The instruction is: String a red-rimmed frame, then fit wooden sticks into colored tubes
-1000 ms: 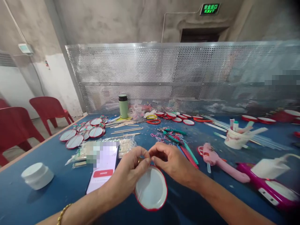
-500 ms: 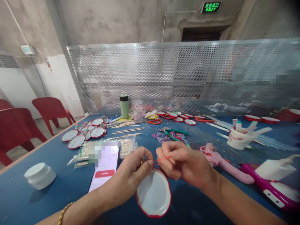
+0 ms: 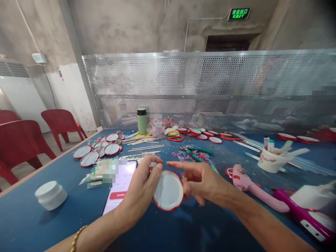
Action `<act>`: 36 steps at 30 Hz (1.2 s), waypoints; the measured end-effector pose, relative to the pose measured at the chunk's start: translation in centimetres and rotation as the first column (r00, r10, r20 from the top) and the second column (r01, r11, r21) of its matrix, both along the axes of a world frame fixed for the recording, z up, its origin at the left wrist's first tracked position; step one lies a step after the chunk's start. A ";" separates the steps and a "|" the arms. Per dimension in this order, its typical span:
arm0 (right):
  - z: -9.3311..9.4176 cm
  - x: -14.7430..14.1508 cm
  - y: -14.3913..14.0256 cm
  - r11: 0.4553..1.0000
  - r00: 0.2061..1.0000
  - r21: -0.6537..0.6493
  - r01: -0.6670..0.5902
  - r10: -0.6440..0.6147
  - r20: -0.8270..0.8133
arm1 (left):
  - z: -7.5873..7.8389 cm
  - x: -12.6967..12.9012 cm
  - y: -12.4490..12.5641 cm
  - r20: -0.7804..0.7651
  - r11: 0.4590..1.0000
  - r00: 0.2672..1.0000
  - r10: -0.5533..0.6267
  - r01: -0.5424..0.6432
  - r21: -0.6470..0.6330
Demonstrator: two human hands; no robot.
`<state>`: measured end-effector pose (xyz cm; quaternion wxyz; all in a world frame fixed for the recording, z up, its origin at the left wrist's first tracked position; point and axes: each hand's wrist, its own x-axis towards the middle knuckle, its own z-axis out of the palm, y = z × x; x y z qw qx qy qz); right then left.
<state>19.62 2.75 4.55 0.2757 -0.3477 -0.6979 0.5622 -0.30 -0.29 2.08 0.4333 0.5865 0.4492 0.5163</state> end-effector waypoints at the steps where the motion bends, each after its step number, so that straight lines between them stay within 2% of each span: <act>1: -0.1 -0.3 -0.2 1.000 1.000 0.000 0.001 -0.001 0.000 | 0.1 0.0 0.1 -0.011 1.000 1.000 0.015 -0.015 0.018; 5: -0.3 -1.2 -0.9 1.000 1.000 0.008 0.007 -0.007 -0.007 | 0.1 0.0 0.0 -0.061 0.995 0.996 0.060 -0.055 0.077; 11: -0.9 -1.4 -1.1 0.997 0.998 -0.059 -0.056 0.054 -0.034 | -0.3 -0.1 0.0 -0.131 0.996 0.991 0.005 0.007 0.088; 15: -0.9 -1.8 -1.3 0.994 0.996 -0.093 -0.062 0.056 -0.062 | -0.8 -0.2 0.2 -0.207 0.992 0.977 0.049 -0.023 0.126; 20: -1.0 -2.0 -1.6 0.995 0.996 -0.062 -0.075 0.072 -0.048 | -0.6 -0.2 0.1 -0.263 0.978 0.961 0.084 -0.029 0.205; 23: -1.0 -1.9 -1.6 0.995 0.996 -0.032 -0.092 0.092 -0.021 | -0.2 -0.3 0.1 -0.258 0.970 0.965 0.040 0.024 0.241; 27: -1.1 -1.8 -1.5 0.993 0.993 0.003 -0.117 0.117 -0.032 | 0.1 -0.5 0.3 -0.257 0.974 0.966 -0.002 0.060 0.216; 29: -1.2 -1.8 -1.4 0.994 0.994 0.027 -0.107 0.108 -0.031 | 0.2 -0.6 0.3 -0.268 0.976 0.963 0.030 0.029 0.216; 32: -1.3 -2.3 -1.6 0.999 1.000 0.046 -0.018 0.019 -0.013 | 0.4 -0.7 0.3 -0.267 0.971 0.956 0.125 -0.062 0.233; 36: -0.8 -3.2 -2.3 0.996 0.996 -0.023 0.088 -0.088 -0.001 | 0.7 -1.0 0.6 -0.272 0.944 0.924 0.267 -0.194 0.267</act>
